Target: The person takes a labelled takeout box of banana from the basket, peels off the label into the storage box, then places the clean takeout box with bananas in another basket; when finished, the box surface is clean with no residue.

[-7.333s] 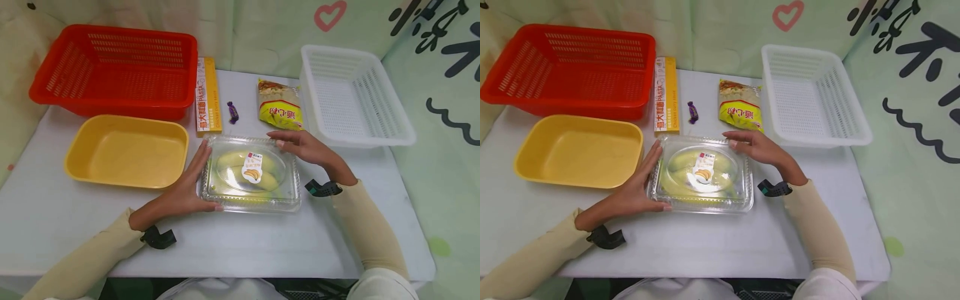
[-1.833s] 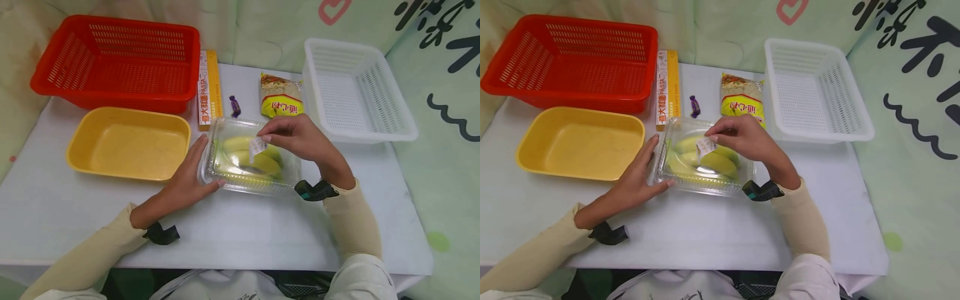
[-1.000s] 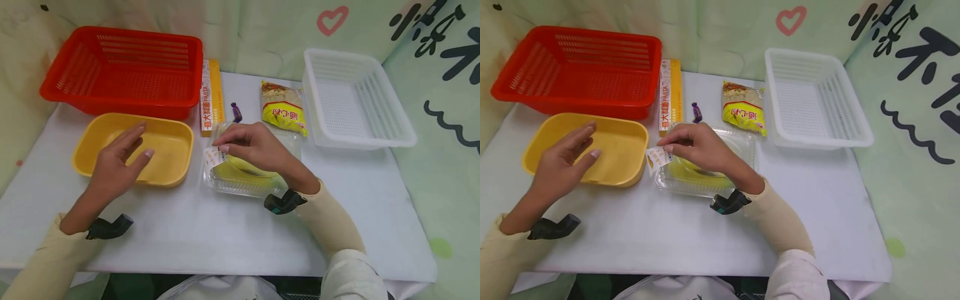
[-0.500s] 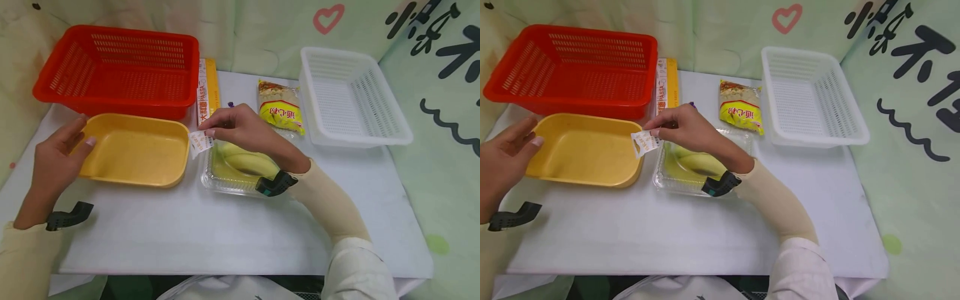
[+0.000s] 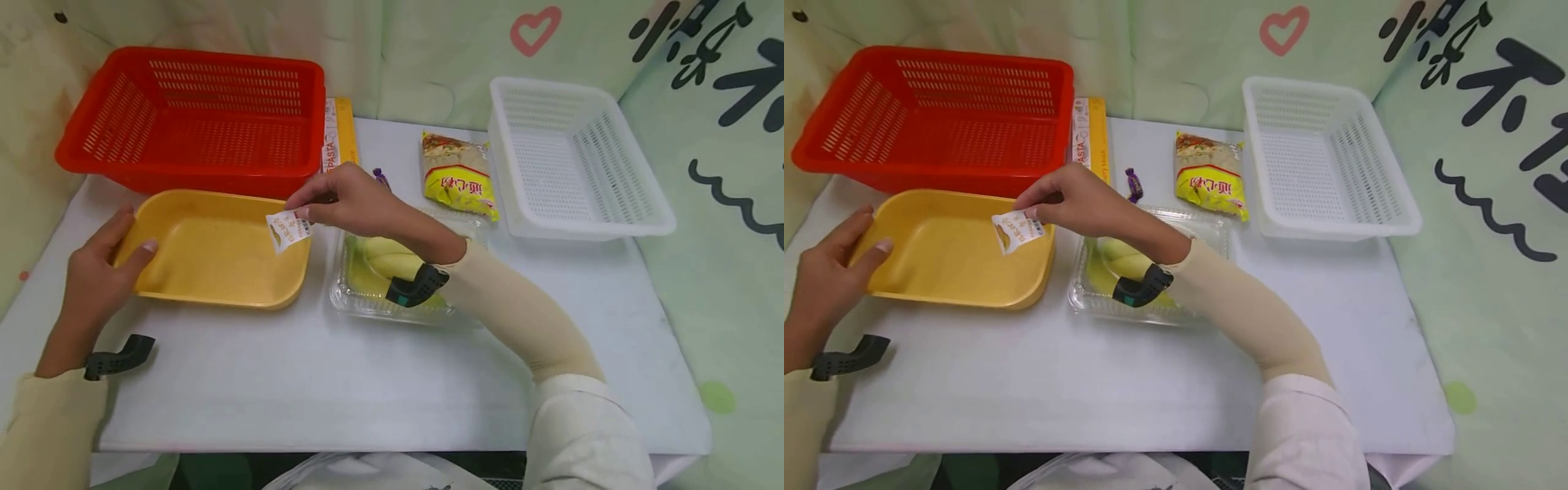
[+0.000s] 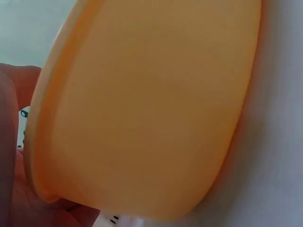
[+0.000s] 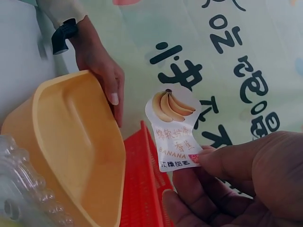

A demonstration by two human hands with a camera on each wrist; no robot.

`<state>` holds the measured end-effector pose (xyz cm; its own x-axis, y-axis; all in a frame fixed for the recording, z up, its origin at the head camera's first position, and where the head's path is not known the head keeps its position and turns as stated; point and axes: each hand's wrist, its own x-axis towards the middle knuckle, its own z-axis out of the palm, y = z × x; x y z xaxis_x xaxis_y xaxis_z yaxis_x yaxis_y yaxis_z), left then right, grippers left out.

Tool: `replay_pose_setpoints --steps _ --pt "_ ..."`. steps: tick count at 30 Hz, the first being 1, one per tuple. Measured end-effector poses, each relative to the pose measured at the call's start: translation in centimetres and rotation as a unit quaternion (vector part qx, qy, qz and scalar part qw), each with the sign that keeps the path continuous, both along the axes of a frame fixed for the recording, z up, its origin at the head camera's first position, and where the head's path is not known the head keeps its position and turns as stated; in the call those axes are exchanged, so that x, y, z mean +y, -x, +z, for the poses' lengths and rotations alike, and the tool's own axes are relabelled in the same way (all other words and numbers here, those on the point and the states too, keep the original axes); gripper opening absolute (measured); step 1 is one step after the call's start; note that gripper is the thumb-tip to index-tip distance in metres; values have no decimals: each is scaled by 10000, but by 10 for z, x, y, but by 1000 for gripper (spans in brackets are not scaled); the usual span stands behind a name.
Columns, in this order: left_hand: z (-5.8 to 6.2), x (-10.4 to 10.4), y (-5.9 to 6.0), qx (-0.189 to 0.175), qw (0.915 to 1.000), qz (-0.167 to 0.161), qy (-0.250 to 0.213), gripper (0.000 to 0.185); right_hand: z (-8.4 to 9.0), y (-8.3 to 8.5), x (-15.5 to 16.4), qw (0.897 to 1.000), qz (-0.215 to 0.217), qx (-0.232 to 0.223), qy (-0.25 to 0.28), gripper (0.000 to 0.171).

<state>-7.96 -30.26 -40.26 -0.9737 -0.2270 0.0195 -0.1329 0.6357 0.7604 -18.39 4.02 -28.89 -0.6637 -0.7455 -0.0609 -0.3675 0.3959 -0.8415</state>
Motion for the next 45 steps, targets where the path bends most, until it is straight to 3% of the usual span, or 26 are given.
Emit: replay_pose_setpoints --steps 6,13,20,34,45 --pt "-8 3 -7 -387 9992 44 64 70 -9 10 -13 9992 307 140 -195 19" --pt "-11 3 -15 -379 9993 -1 14 76 -13 20 -27 9961 627 -38 -613 21" --pt "-11 6 -16 -363 9992 157 30 80 -12 29 -40 9947 442 -315 -878 22" --pt "-10 10 -14 -415 9985 346 -113 82 -17 37 -48 9967 337 -272 -690 23" --pt "-10 11 -12 -455 9981 368 -178 83 -22 38 -59 9933 436 -31 -1069 16"
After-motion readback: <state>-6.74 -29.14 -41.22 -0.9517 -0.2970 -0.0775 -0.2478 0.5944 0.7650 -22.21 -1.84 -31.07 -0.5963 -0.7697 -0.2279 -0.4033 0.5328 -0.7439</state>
